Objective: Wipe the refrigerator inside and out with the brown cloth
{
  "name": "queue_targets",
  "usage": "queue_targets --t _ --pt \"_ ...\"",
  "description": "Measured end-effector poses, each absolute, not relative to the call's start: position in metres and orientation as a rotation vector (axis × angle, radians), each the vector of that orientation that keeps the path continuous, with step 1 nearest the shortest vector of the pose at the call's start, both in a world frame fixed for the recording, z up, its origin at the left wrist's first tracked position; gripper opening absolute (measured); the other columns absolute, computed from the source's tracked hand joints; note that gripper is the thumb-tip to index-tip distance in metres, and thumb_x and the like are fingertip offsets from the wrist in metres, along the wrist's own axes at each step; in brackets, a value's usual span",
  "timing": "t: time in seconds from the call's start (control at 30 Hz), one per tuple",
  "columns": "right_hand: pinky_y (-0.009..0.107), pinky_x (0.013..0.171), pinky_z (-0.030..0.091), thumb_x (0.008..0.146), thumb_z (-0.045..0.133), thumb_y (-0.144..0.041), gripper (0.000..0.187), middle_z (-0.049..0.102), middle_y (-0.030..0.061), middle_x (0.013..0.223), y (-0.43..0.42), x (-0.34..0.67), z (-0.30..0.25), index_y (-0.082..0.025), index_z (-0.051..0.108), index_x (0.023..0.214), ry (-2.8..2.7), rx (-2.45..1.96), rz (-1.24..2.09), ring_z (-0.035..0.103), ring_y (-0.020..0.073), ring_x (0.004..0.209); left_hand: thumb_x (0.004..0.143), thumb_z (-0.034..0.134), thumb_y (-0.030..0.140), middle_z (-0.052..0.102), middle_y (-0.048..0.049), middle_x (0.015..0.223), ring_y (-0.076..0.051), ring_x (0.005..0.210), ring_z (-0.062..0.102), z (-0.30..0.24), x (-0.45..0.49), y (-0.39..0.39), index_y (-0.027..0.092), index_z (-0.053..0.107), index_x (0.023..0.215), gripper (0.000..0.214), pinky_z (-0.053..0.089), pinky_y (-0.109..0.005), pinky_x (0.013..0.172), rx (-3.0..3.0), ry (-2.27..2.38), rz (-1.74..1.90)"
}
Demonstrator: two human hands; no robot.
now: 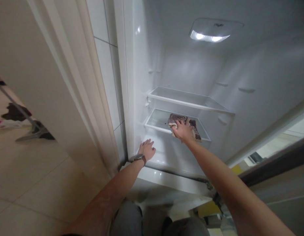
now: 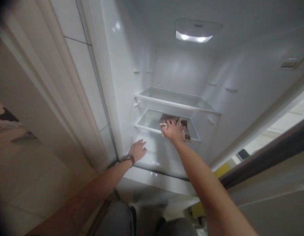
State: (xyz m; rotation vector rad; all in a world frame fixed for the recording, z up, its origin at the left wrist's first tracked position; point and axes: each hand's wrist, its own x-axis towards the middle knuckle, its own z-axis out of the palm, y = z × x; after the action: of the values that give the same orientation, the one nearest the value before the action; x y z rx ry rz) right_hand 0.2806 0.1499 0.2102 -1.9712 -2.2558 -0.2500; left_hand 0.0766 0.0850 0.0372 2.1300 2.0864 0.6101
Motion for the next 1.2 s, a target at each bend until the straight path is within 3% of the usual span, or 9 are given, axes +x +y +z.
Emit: queue_targets --t 0.3,0.6,0.8,1.2 --pt "0.077 0.114 0.025 0.099 0.023 -0.063 0.072 0.027 0.0119 0.169 0.170 0.284 0.213 -0.030 0.031 0.163 -2.335 -1.999 -0.091 0.032 0.0423 0.149 0.092 0.051 0.030 0.048 -0.0102 0.160 -0.026 0.148 0.042 0.038 0.077 0.084 0.018 0.061 0.145 0.055 0.032 -0.044 0.124 2.131 2.056 0.594" --pt "0.082 0.114 0.019 0.098 0.020 -0.067 0.076 0.020 0.0093 0.172 0.224 0.266 0.208 -0.031 0.029 0.164 -2.287 -2.055 0.015 0.010 0.0490 0.156 0.092 0.051 0.030 0.050 -0.0097 0.158 -0.026 0.148 0.041 0.041 0.077 0.081 0.020 0.061 0.143 0.053 0.032 -0.044 0.123 2.138 2.043 0.604" --pt "0.084 0.113 0.014 0.096 0.016 -0.073 0.080 0.019 0.0100 0.173 0.268 0.230 0.208 -0.033 0.029 0.164 -2.222 -2.115 0.083 0.016 0.0520 0.154 0.091 0.052 0.031 0.051 -0.0114 0.156 -0.027 0.146 0.042 0.040 0.078 0.079 0.019 0.063 0.141 0.052 0.033 -0.047 0.122 2.135 2.032 0.653" --pt "0.085 0.112 0.008 0.098 0.017 -0.069 0.077 0.014 0.0135 0.173 0.311 0.178 0.198 -0.032 0.032 0.164 -2.191 -2.123 0.113 0.009 0.0537 0.155 0.091 0.055 0.035 0.051 -0.0120 0.155 -0.029 0.145 0.043 0.037 0.077 0.080 0.021 0.063 0.139 0.050 0.035 -0.048 0.121 2.144 2.024 0.666"
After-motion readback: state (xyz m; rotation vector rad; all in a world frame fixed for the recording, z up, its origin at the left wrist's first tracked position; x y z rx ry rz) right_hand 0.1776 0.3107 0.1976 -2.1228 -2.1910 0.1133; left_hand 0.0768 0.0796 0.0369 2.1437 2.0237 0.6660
